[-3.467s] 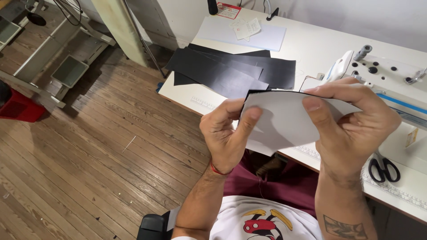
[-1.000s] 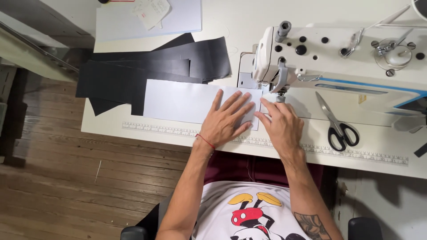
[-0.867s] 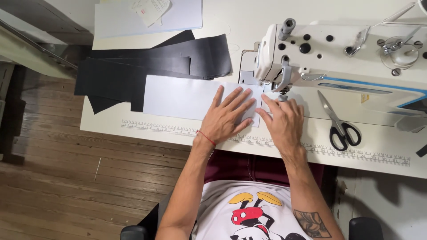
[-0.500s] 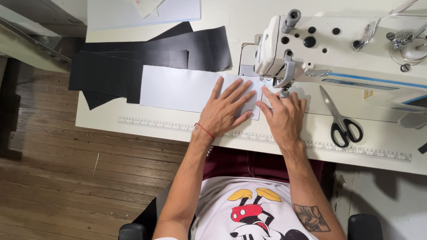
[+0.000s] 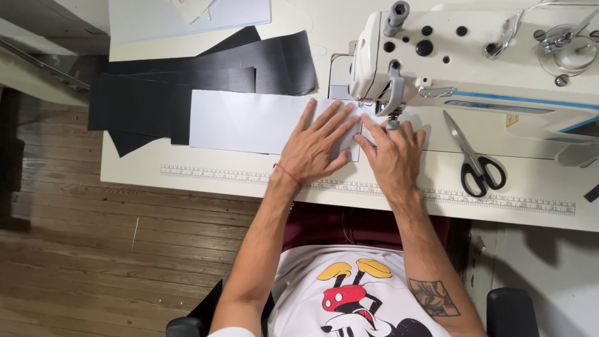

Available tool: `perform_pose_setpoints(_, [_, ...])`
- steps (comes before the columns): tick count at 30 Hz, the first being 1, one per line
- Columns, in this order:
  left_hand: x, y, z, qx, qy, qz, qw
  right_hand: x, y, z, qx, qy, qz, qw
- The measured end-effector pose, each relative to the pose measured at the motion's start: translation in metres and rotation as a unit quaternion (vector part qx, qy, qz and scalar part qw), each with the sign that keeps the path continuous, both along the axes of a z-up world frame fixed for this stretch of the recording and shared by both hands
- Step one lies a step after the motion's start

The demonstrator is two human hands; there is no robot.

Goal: Cutting and aligning leather pieces with templates at a sewing station

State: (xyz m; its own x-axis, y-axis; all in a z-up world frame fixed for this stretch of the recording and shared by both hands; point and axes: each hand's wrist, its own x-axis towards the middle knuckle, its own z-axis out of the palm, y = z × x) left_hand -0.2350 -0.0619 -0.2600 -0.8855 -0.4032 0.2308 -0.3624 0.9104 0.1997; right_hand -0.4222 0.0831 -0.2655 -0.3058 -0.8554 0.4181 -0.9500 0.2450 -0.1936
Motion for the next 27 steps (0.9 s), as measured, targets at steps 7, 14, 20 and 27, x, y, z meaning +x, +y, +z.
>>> perform_pose_setpoints(7, [-0.005,-0.005,0.003,-0.004,-0.001,-0.009,1.0,-0.006,-0.007,0.019,-0.003,-0.148,-0.004,0.989])
perform_pose_setpoints(14, [-0.005,-0.006,0.005,-0.017,-0.002,-0.012,1.0,-0.048,-0.031,-0.014,-0.145,-0.235,-0.014,0.961])
perform_pose_setpoints(20, [-0.004,-0.004,0.001,-0.027,0.002,-0.011,1.0,-0.069,-0.025,0.015,-0.024,-0.296,0.007,0.955])
perform_pose_setpoints(27, [-0.005,-0.006,-0.003,-0.028,-0.012,-0.013,0.999,-0.092,-0.014,0.024,-0.005,-0.231,0.102,0.968])
